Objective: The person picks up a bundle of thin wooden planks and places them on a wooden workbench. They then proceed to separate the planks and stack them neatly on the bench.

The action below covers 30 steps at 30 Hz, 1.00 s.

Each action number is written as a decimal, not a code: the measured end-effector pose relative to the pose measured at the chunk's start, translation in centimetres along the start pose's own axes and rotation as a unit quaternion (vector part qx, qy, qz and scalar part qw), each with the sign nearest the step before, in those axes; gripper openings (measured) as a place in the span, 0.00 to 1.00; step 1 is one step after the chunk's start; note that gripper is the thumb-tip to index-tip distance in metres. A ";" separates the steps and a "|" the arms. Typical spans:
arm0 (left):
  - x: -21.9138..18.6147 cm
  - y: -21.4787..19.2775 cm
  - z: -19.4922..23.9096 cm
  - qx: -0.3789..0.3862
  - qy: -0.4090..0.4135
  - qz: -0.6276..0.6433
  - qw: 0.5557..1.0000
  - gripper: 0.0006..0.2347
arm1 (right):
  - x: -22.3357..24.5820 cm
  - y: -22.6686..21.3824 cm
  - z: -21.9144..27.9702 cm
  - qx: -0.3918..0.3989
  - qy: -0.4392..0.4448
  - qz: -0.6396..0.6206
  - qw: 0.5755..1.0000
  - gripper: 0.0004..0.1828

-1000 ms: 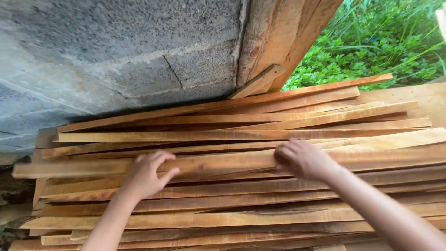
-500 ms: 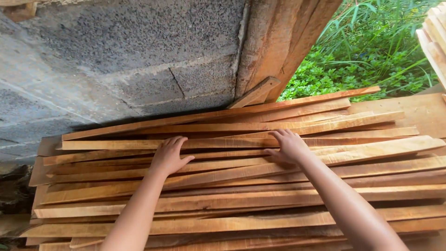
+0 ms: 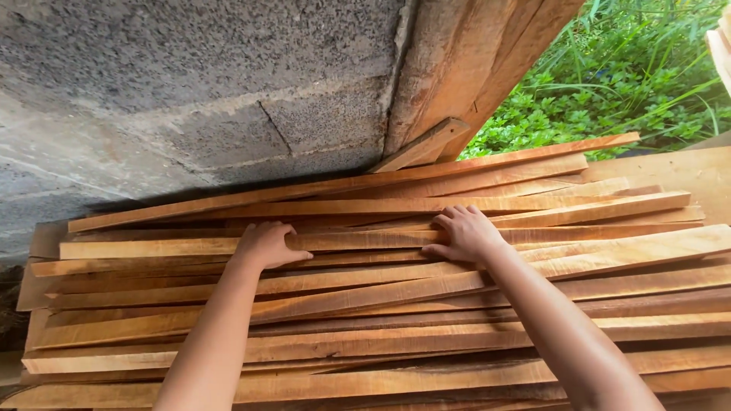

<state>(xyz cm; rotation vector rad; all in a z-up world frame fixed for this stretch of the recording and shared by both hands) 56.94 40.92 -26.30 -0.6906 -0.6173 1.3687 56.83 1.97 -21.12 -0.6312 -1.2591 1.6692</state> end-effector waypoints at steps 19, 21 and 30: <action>-3.4 -10.6 21.7 -0.188 0.041 0.032 0.981 0.36 | 3.7 -10.6 11.1 -0.081 -0.035 -0.063 0.994 0.39; -2.9 -8.7 23.5 -0.177 0.004 0.018 0.984 0.37 | 5.3 -12.1 13.8 -0.076 -0.028 -0.034 0.996 0.38; -4.1 0.9 24.4 -0.094 -0.004 0.057 0.994 0.44 | 8.6 -3.4 19.3 -0.060 -0.085 0.000 0.995 0.53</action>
Point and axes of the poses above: each hand's wrist, its own z-axis away from the middle knuckle, its own y-axis out of the palm, x = y × z, the point moved 7 cm from there along -z, towards the middle knuckle, and after that the axes turned 3 degrees about -x, right-handed, at the moved point
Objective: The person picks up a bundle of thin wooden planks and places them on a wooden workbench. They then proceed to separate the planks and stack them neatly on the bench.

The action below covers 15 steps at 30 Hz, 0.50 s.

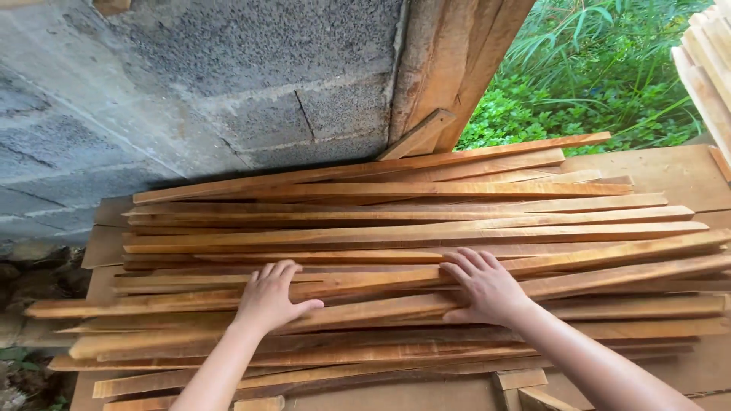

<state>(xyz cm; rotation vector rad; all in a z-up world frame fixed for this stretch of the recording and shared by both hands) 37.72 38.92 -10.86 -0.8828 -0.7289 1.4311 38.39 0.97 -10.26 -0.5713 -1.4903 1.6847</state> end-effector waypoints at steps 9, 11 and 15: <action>1.5 3.7 -7.2 -0.102 0.043 0.053 0.992 0.34 | -2.8 1.6 -2.2 -0.097 0.002 -0.041 0.994 0.54; 1.9 2.7 -10.8 -0.109 0.041 0.079 0.990 0.34 | -7.0 2.8 -5.6 -0.079 0.056 -0.045 0.994 0.48; 2.9 0.9 -18.9 -0.125 0.022 0.056 0.990 0.34 | -15.6 5.9 -13.0 -0.051 0.176 -0.023 0.983 0.42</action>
Point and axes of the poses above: each hand's wrist, its own z-axis away from the middle knuckle, its own y-axis out of the palm, x = y × z, the point moved 7 cm from there along -z, towards the middle knuckle, and after that the axes turned 3 degrees about -x, right-handed, at the moved point
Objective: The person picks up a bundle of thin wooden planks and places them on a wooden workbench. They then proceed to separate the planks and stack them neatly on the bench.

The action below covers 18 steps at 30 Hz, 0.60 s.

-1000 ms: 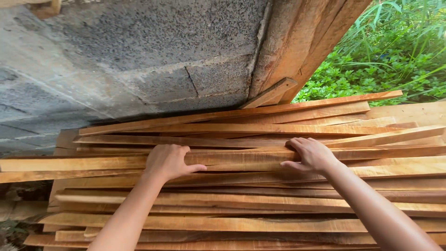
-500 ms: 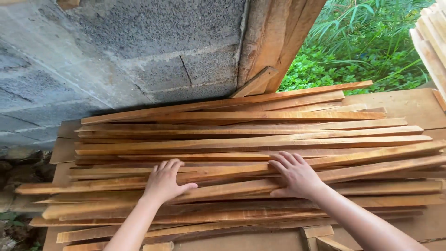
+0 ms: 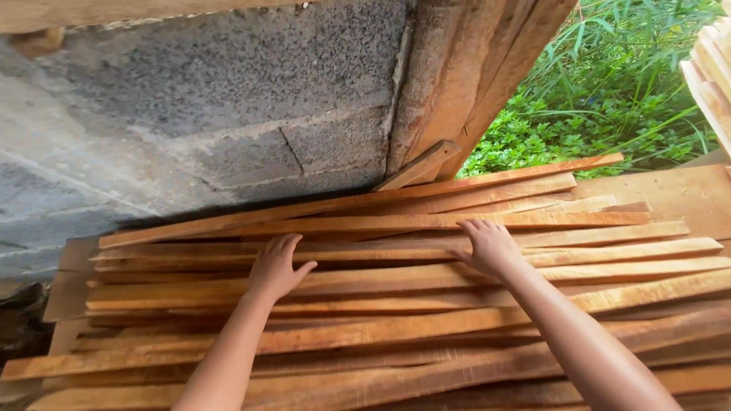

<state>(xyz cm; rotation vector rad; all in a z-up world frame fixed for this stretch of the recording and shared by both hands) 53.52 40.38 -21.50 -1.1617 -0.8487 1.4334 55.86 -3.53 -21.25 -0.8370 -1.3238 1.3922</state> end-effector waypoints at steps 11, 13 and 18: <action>1.2 5.1 -8.6 -0.018 0.039 -0.164 0.986 0.22 | -3.0 7.1 -7.2 -0.004 -0.090 0.079 0.993 0.28; 1.6 4.4 -8.6 -0.061 0.054 -0.177 0.981 0.18 | -2.7 6.1 -7.3 -0.022 -0.109 0.056 0.992 0.29; 1.6 4.2 -7.8 -0.159 0.123 -0.186 0.962 0.18 | -2.6 3.8 -7.7 -0.091 -0.126 0.021 0.988 0.33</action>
Point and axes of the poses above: each hand's wrist, its own z-axis away from the middle knuckle, its own y-axis out of the palm, x = y × z, the point moved 7 cm from there along -z, towards the middle knuckle, and after that the axes turned 3 degrees about -x, right-handed, at the moved point
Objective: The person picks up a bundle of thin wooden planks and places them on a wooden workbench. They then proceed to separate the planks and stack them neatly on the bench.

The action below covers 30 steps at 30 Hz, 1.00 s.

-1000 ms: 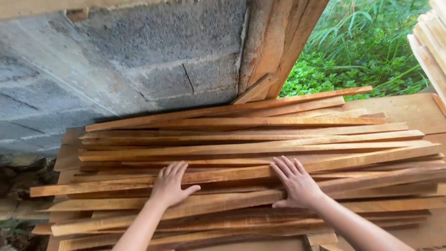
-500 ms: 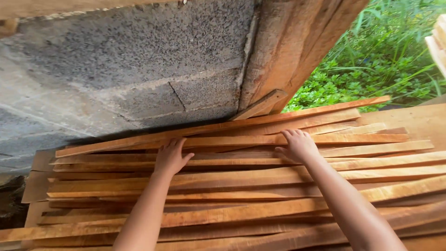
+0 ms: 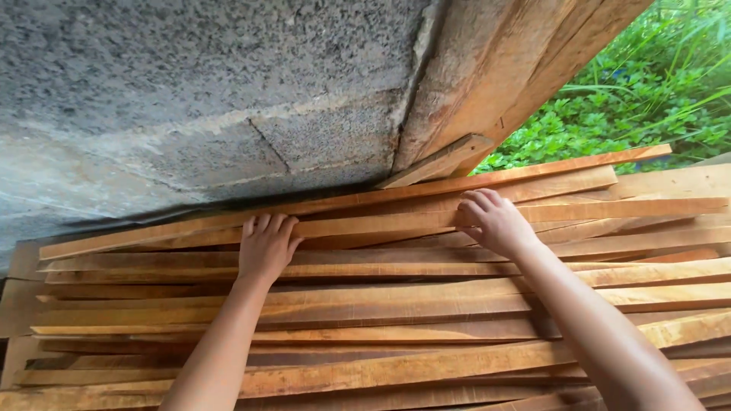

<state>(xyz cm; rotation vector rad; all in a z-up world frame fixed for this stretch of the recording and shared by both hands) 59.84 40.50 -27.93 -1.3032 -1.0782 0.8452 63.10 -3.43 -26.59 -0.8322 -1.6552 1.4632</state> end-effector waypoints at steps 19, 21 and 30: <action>2.4 0.1 -4.4 0.232 -0.006 -0.035 0.972 0.34 | -0.4 -1.1 -5.3 0.142 0.041 0.057 0.987 0.55; 2.9 2.0 -2.9 0.336 -0.076 0.072 0.936 0.37 | 0.8 -2.5 -5.0 0.137 0.033 0.067 0.988 0.56; 0.4 -9.0 -2.3 0.213 -0.002 0.069 0.975 0.28 | 0.9 -8.0 0.7 0.050 -0.005 0.046 0.998 0.38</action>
Point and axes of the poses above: each hand's wrist, its own z-axis away from the middle knuckle, its own y-axis out of the palm, x = y × z, the point moved 7 cm from there along -z, towards the middle knuckle, and after that the axes turned 3 degrees about -x, right-handed, at the moved point
